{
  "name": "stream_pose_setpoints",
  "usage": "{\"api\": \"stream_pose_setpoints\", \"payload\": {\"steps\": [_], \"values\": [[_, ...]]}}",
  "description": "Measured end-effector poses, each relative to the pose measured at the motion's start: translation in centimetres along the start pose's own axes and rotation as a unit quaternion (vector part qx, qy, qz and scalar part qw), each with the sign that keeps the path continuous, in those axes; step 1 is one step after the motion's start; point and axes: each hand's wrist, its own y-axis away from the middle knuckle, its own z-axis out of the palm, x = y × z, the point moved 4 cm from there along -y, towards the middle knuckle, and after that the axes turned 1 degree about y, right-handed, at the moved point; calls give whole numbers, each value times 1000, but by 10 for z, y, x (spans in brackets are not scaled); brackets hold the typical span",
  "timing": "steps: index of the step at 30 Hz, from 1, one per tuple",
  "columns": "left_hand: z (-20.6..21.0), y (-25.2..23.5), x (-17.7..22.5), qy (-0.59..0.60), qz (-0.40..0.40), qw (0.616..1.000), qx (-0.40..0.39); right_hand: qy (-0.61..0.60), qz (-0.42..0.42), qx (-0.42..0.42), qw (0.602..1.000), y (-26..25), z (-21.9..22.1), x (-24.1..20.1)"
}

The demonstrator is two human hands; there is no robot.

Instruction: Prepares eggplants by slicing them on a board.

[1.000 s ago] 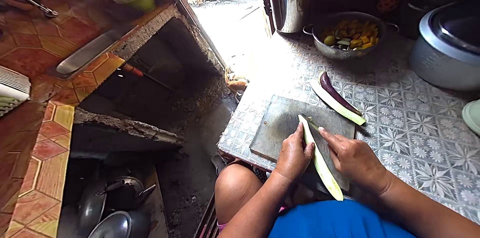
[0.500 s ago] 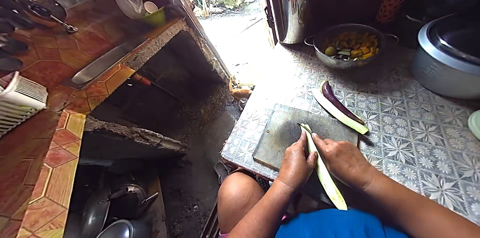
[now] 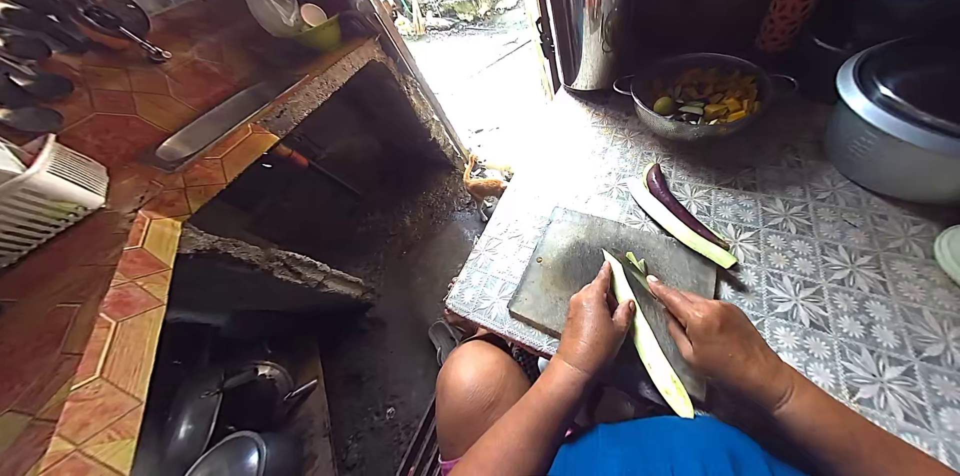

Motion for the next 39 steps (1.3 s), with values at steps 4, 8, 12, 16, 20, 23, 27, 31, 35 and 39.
{"api": "stream_pose_setpoints", "payload": {"steps": [4, 8, 12, 16, 20, 23, 27, 31, 35, 39], "values": [[1, 3, -3, 8, 13, 1000, 26, 33, -40, -16, 999, -3, 1, -7], [3, 3, -4, 8, 20, 999, 37, 69, -52, -11, 996, 0, 1, -10], [3, 3, -3, 14, 22, 999, 38, 63, -48, -6, 997, -1, -1, -8], [4, 2, -4, 14, 30, 999, 42, 60, -47, -17, 997, -2, 2, -6], [3, 1, -4, 10, 28, 999, 37, 42, -40, -47, 997, -8, 7, -5], [3, 1, -2, 3, 29, 999, 41, 41, -28, -69, 996, -17, 19, -6], [4, 2, -4, 12, 27, 998, 51, 44, -20, -76, 996, -22, 29, -5], [3, 5, -6, 21, 24, 998, 61, 46, 12, -74, 996, -8, 16, -8], [3, 6, -6, 23, 25, 997, 65, -10, 52, -92, 994, 4, 0, -3], [4, 5, -7, 33, 26, 996, 78, 8, 5, -20, 1000, 5, -6, -3]]}}
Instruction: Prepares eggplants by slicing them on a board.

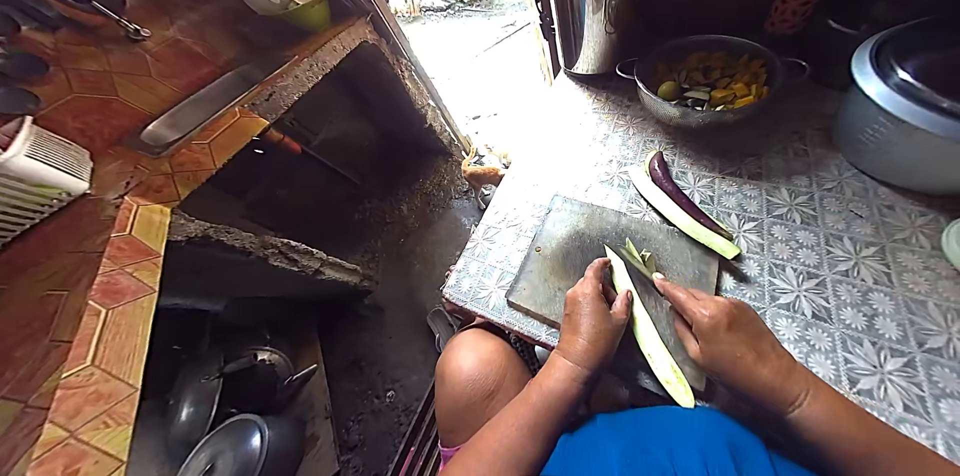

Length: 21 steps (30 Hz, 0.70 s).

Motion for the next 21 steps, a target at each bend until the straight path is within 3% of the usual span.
{"api": "stream_pose_setpoints", "payload": {"steps": [10, 21], "values": [[1, -1, -3, 2, 12, 1000, 11, 36, -61, -21, 997, -5, 2, -5], [1, 0, -2, -10, 7, 1000, 15, 38, -9, -57, 998, -13, 25, -12]]}}
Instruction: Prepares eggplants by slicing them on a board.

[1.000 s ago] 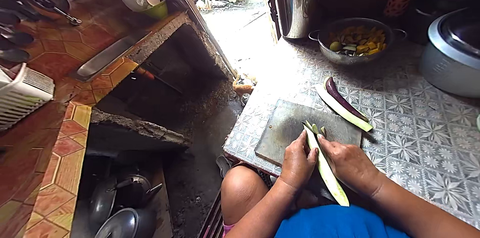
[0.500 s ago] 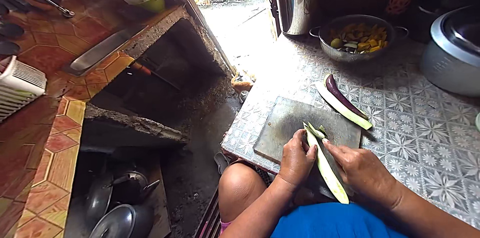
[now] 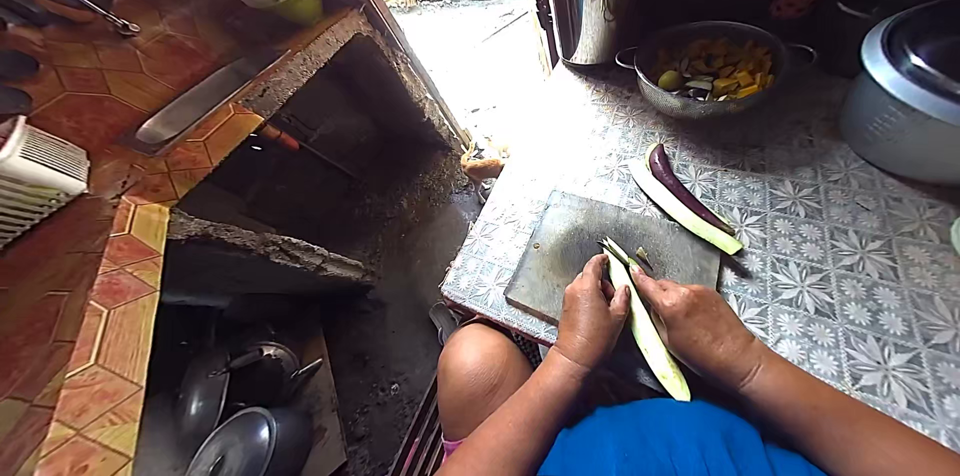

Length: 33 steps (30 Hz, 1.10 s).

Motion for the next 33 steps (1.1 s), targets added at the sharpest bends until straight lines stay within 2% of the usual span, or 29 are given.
{"api": "stream_pose_setpoints", "payload": {"steps": [7, 16, 21, 28, 33], "values": [[2, 2, 4, -28, 11, 1000, 1, -15, 4, -53, 998, -14, 3, 2], [-3, 5, 4, -6, -21, 1000, 5, -130, 31, 7, 991, 22, -9, 20], [-1, 3, 1, -6, -9, 1000, 17, -68, -27, 73, 995, 23, -18, 16], [-1, 2, 1, -2, -2, 1000, 23, -26, -55, 44, 997, 19, -19, 9], [0, 2, 1, -8, 8, 1000, 25, 13, -31, 19, 999, 14, -14, -3]]}}
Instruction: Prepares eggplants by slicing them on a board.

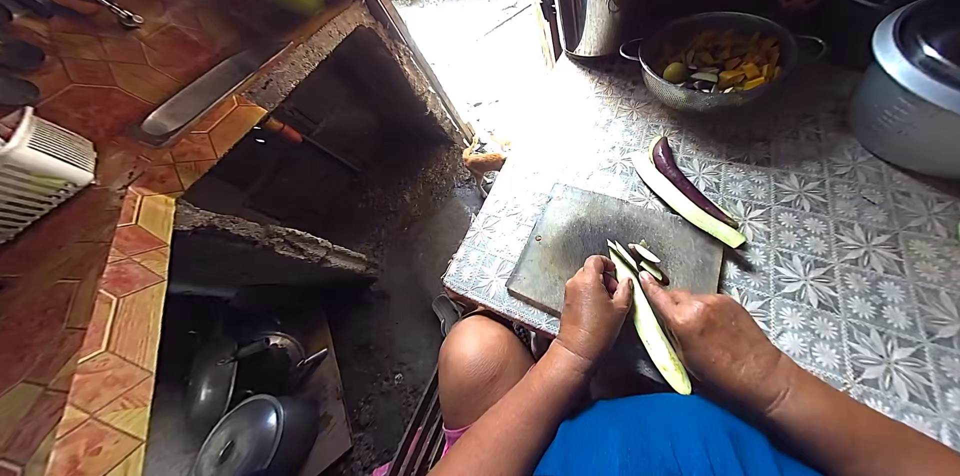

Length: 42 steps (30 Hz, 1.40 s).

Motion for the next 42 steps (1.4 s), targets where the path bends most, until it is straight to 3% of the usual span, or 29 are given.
{"api": "stream_pose_setpoints", "payload": {"steps": [6, 15, 19, 24, 31, 37, 42], "values": [[-1, 0, 0, 3, -11, 1000, -13, -25, 17, -17, 999, -16, 19, 5], [-1, 1, -1, 19, -4, 1000, 3, -90, 35, 11, 995, 18, 1, 19], [0, 0, -3, 25, 1, 1000, 13, -74, 6, 47, 996, 14, -8, 13], [-1, 0, -4, 28, -4, 1000, 13, -30, -29, 24, 999, 11, -7, 4], [1, 0, -4, 23, 2, 1000, 18, 50, -10, 39, 998, 13, -2, -12], [2, -2, -2, 13, 1, 1000, 7, 27, 0, 11, 1000, -1, 9, -6], [2, 12, 1, 0, 53, 999, 1, -22, 12, -19, 1000, -6, 12, 4]]}}
